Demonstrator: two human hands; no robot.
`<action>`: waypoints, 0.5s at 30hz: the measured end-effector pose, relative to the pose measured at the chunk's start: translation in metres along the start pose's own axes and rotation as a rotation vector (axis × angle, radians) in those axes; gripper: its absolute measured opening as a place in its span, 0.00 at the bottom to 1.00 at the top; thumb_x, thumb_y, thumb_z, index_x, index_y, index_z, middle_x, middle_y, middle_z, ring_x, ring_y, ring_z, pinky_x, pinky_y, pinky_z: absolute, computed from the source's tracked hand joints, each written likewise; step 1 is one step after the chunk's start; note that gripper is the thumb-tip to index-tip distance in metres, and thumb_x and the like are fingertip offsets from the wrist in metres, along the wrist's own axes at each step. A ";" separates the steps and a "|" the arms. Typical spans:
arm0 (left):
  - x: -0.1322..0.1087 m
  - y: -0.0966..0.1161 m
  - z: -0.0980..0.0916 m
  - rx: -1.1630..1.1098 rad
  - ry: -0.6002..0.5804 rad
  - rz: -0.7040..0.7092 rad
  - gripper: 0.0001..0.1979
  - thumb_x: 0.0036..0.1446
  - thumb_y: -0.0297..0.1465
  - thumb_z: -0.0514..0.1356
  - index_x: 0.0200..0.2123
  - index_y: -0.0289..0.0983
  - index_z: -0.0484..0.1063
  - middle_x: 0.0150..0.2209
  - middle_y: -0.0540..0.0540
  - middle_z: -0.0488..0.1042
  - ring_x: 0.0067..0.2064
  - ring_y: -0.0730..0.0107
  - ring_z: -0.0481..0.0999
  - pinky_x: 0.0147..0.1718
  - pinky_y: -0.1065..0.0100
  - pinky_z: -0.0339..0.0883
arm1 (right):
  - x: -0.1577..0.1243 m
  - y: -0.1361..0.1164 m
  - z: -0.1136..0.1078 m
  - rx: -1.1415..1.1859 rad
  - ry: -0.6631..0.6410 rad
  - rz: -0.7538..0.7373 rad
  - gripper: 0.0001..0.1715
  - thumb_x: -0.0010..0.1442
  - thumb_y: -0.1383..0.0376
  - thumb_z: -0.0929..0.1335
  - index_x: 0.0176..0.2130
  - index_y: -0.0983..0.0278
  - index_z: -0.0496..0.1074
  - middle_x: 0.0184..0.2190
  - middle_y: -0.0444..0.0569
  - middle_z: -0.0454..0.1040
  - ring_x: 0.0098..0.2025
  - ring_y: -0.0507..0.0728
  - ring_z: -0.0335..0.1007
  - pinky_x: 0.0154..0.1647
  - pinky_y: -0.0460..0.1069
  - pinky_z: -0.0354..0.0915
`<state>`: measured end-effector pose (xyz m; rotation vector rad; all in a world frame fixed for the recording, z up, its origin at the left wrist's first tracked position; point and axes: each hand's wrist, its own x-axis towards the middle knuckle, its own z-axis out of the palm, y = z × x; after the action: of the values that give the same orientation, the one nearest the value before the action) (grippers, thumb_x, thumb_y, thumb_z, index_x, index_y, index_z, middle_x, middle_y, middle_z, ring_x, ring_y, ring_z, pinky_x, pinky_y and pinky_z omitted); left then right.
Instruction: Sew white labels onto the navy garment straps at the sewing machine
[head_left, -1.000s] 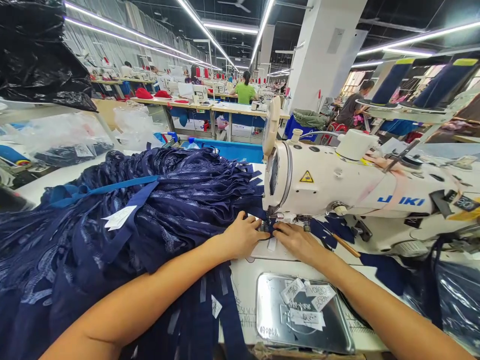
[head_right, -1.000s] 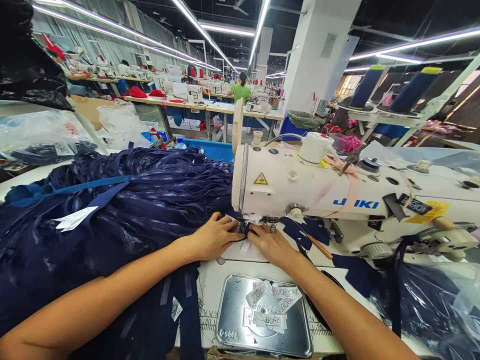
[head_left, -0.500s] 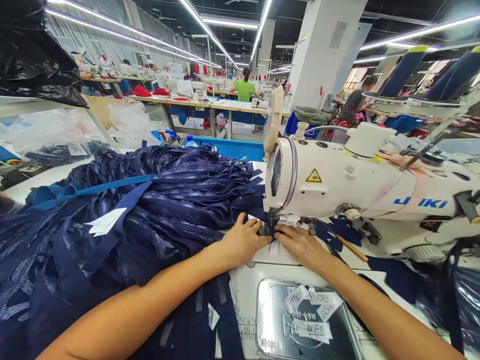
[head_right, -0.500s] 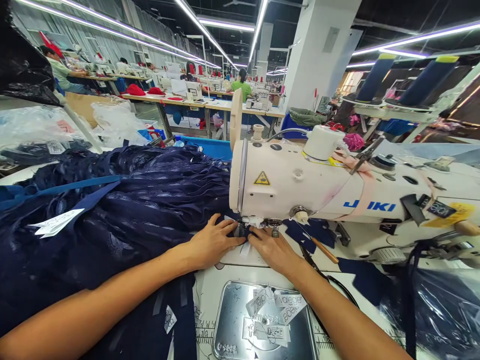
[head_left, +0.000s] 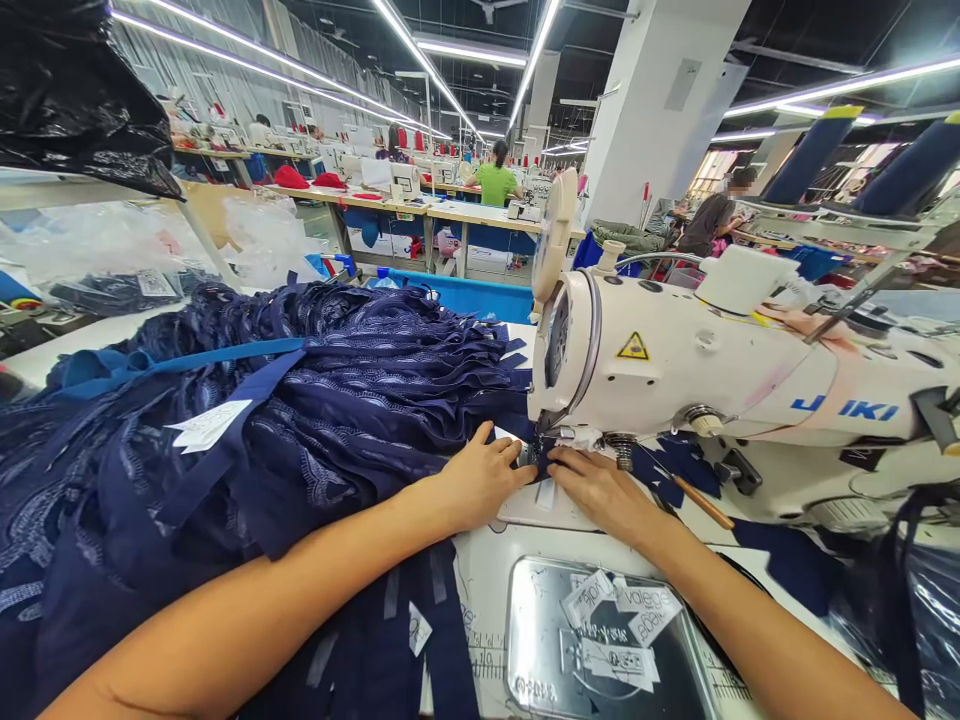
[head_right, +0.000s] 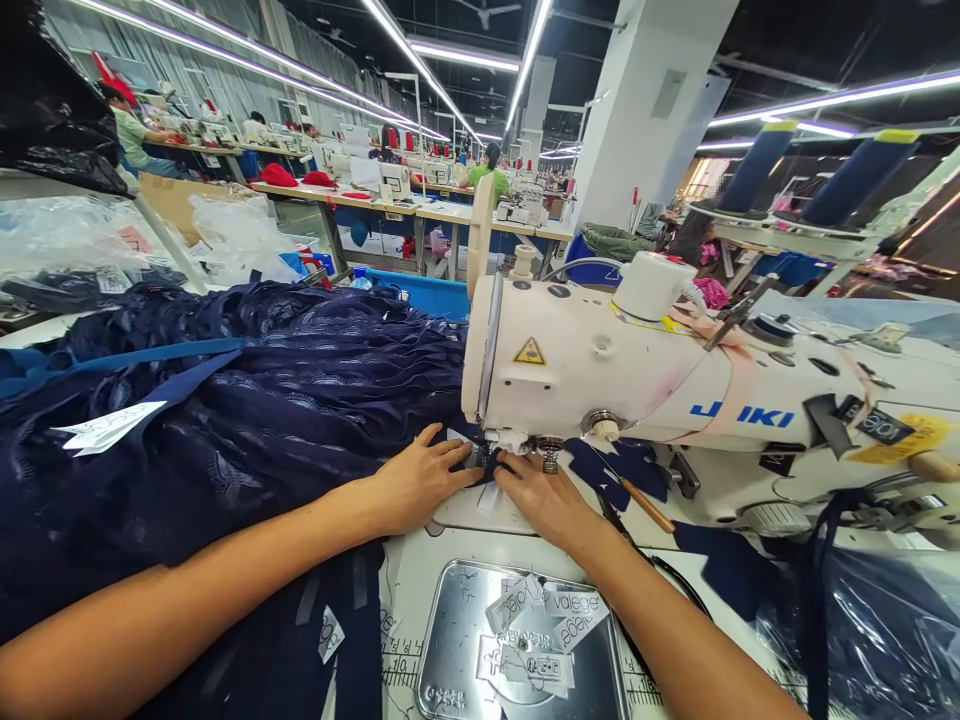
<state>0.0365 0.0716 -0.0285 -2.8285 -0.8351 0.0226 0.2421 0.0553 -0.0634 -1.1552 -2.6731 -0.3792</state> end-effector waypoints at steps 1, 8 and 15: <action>0.000 0.000 0.001 0.011 0.007 0.010 0.19 0.52 0.26 0.53 0.49 0.37 0.61 0.48 0.36 0.66 0.49 0.59 0.66 0.49 0.52 0.48 | 0.000 0.000 0.000 0.000 0.001 -0.002 0.14 0.57 0.75 0.60 0.39 0.65 0.69 0.45 0.52 0.69 0.43 0.57 0.66 0.42 0.52 0.66; 0.002 0.000 0.007 0.109 0.081 0.060 0.15 0.54 0.25 0.51 0.47 0.36 0.62 0.43 0.37 0.70 0.46 0.61 0.68 0.47 0.58 0.52 | 0.000 0.001 0.002 -0.010 0.034 -0.011 0.12 0.57 0.74 0.60 0.38 0.65 0.69 0.44 0.52 0.69 0.42 0.57 0.66 0.41 0.52 0.66; 0.001 0.000 0.006 0.145 0.104 0.068 0.14 0.54 0.25 0.51 0.46 0.36 0.62 0.40 0.39 0.71 0.43 0.62 0.69 0.44 0.61 0.53 | 0.001 -0.001 0.000 0.008 0.017 0.002 0.12 0.57 0.75 0.60 0.38 0.64 0.68 0.44 0.51 0.69 0.44 0.57 0.65 0.42 0.52 0.66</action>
<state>0.0371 0.0728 -0.0345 -2.6947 -0.6857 -0.0515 0.2407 0.0554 -0.0633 -1.1471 -2.6566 -0.3758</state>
